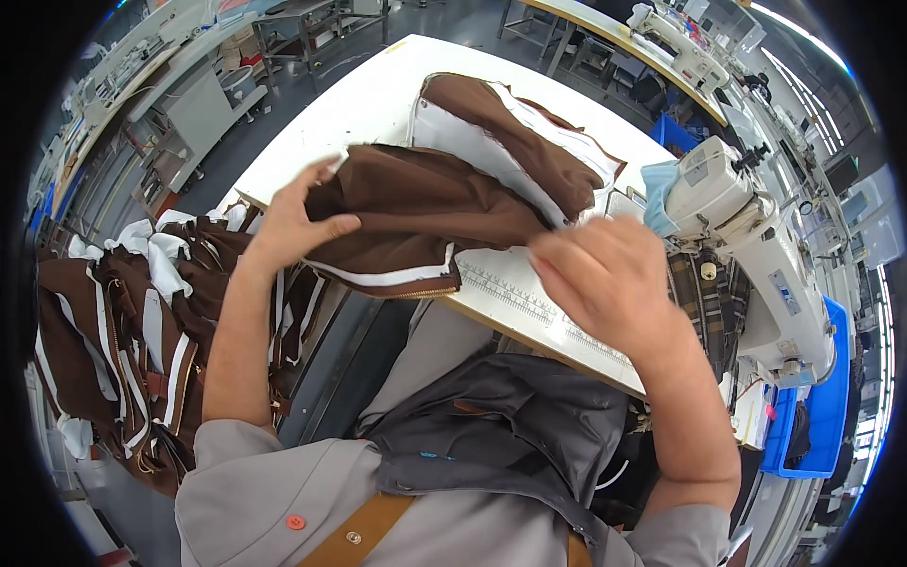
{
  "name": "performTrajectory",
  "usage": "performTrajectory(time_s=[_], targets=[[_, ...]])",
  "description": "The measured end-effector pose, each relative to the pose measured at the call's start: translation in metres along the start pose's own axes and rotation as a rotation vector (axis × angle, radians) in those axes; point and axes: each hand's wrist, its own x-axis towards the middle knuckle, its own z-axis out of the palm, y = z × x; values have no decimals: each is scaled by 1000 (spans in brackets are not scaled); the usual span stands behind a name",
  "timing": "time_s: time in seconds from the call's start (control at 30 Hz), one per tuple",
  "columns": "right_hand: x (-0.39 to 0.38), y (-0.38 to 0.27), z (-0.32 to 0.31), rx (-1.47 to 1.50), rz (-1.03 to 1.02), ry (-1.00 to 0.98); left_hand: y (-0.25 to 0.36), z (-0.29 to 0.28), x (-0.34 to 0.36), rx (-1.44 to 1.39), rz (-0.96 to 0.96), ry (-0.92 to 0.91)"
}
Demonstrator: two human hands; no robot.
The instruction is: The recorder is sewing various brown and white fabric components to assemble bags using an industrial sewing machine.
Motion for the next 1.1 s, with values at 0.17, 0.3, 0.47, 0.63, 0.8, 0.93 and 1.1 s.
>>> performTrajectory(time_s=[0.17, 0.3, 0.47, 0.63, 0.8, 0.93, 1.1], targets=[[87, 32, 46, -147, -112, -74, 32, 5, -24, -346, -159, -307], [113, 65, 102, -286, -258, -253, 14, 55, -66, -806, -145, -166], [138, 78, 114, -280, -257, -452, 38, 70, -97, -1478, -307, -237], [158, 80, 125, -464, -384, -409, 25, 66, -111, -1759, -160, -468], [179, 93, 122, -474, -81, -166, 21, 53, -105, -1757, -147, -492], [209, 137, 75, -173, 411, 360, 54, 4, -56, -1263, 132, 30], [184, 141, -1, 54, 681, 520, 105, -73, -8, -1649, 186, 232]])
